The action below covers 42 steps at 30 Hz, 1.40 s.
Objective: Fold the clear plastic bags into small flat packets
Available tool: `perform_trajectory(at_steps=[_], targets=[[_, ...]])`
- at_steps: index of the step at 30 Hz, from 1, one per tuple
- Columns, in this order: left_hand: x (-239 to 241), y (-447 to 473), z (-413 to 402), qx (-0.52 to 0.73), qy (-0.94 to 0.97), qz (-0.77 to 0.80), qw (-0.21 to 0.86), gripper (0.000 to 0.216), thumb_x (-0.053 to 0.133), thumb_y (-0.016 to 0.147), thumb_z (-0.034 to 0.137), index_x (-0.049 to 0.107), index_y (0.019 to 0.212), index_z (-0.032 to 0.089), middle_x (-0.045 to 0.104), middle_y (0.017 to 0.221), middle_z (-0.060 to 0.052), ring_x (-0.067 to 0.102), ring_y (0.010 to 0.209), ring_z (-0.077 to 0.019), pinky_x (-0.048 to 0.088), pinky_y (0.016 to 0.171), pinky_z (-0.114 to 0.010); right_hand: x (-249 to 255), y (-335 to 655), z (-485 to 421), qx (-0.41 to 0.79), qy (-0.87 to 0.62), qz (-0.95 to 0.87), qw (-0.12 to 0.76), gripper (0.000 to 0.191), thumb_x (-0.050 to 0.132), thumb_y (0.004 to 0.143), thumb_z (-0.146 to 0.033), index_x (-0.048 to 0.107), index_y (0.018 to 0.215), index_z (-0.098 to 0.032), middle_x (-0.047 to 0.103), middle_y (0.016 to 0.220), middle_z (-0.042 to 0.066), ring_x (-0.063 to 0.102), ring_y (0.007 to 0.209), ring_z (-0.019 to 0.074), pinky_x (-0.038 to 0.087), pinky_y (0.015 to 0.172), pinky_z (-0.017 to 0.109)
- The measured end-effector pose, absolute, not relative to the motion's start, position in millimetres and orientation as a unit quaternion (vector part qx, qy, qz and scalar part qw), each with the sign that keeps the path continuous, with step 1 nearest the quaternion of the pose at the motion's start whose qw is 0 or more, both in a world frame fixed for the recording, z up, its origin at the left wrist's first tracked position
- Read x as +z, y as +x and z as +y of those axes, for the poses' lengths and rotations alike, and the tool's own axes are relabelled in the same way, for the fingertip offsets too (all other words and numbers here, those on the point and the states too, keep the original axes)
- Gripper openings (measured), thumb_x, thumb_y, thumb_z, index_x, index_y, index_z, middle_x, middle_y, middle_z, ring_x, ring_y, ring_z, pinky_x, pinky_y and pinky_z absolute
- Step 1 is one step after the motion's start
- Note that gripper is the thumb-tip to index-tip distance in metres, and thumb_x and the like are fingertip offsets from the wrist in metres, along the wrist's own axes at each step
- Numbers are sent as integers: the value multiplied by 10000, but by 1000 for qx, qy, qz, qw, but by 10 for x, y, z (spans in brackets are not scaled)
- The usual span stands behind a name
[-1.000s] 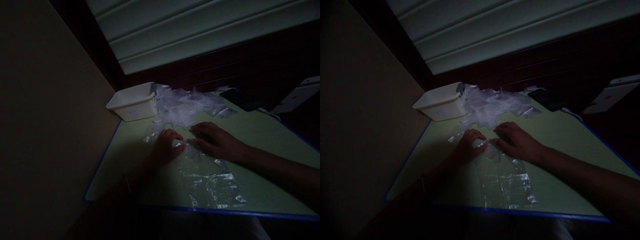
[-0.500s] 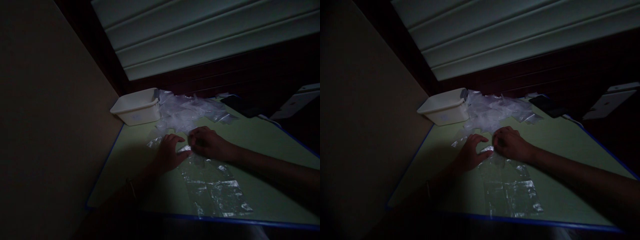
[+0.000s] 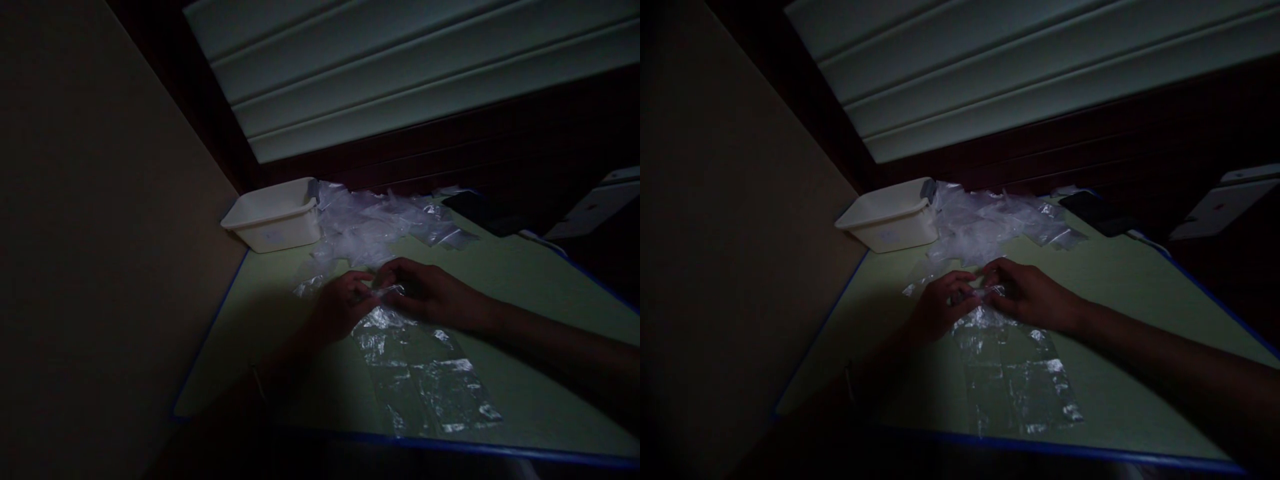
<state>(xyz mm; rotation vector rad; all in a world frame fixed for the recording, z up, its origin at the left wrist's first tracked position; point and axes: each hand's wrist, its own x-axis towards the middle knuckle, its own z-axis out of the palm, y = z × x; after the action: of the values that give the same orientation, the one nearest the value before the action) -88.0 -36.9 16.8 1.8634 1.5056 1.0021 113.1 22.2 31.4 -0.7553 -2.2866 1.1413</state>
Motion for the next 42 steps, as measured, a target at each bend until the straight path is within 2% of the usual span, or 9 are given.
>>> perform_trajectory(at_steps=[2,4,12,16,22,27,33,37,42], targets=[[162,-885,-366,383,684,558,271,83,713,736,201,656,737,141,678,1116,-78,599,651,-89,471,624,-226,298,1112,221,442,-289,-816,233,374,618,825,-339,542,1157,-185,687,975,74,648,831,206,499,725,325],[156,-888,-368,383,675,563,283,91,717,731,205,658,755,140,681,1103,-79,579,605,-75,467,601,-222,288,1090,220,458,-305,-802,234,357,615,829,-354,562,1133,-174,688,953,72,641,791,197,493,690,318],[120,-904,-368,390,661,551,327,170,712,740,218,674,895,157,710,883,-63,655,760,-149,497,655,-233,298,1030,197,515,-297,-751,287,210,600,844,-321,599,979,-160,676,846,45,620,776,166,482,743,305],[91,-909,-364,397,660,542,336,204,723,737,229,676,922,155,709,874,-68,663,760,-151,514,665,-244,270,1018,207,526,-301,-739,295,203,614,833,-319,599,967,-167,662,830,41,604,743,156,479,704,300],[98,-879,-369,403,657,534,347,187,724,735,215,679,908,159,716,891,-63,672,809,-159,528,709,-248,250,1021,211,529,-279,-742,303,169,625,821,-295,600,937,-176,667,854,45,615,784,162,486,754,320],[139,-869,-373,408,656,540,334,179,713,738,207,678,908,162,716,941,-69,670,805,-158,526,699,-250,265,1051,217,543,-285,-744,266,268,633,819,-332,590,1028,-170,694,906,69,636,803,183,496,748,335],[151,-903,-384,397,631,535,399,358,729,729,290,647,1047,147,720,878,-70,667,765,-163,520,686,-265,288,1057,228,506,-291,-769,260,248,613,818,-301,589,1032,-178,707,890,66,652,787,188,505,722,326],[152,-929,-374,376,613,531,449,320,733,719,336,673,970,145,723,861,-72,674,767,-169,513,675,-263,331,1075,208,496,-273,-791,233,306,611,827,-313,552,1096,-180,719,901,61,666,784,187,511,711,316],[129,-948,-356,364,627,545,422,209,712,728,312,712,864,153,720,774,-54,660,702,-157,494,643,-256,383,1084,173,456,-251,-829,205,342,603,843,-332,558,1148,-184,721,933,64,663,815,197,503,743,329]])
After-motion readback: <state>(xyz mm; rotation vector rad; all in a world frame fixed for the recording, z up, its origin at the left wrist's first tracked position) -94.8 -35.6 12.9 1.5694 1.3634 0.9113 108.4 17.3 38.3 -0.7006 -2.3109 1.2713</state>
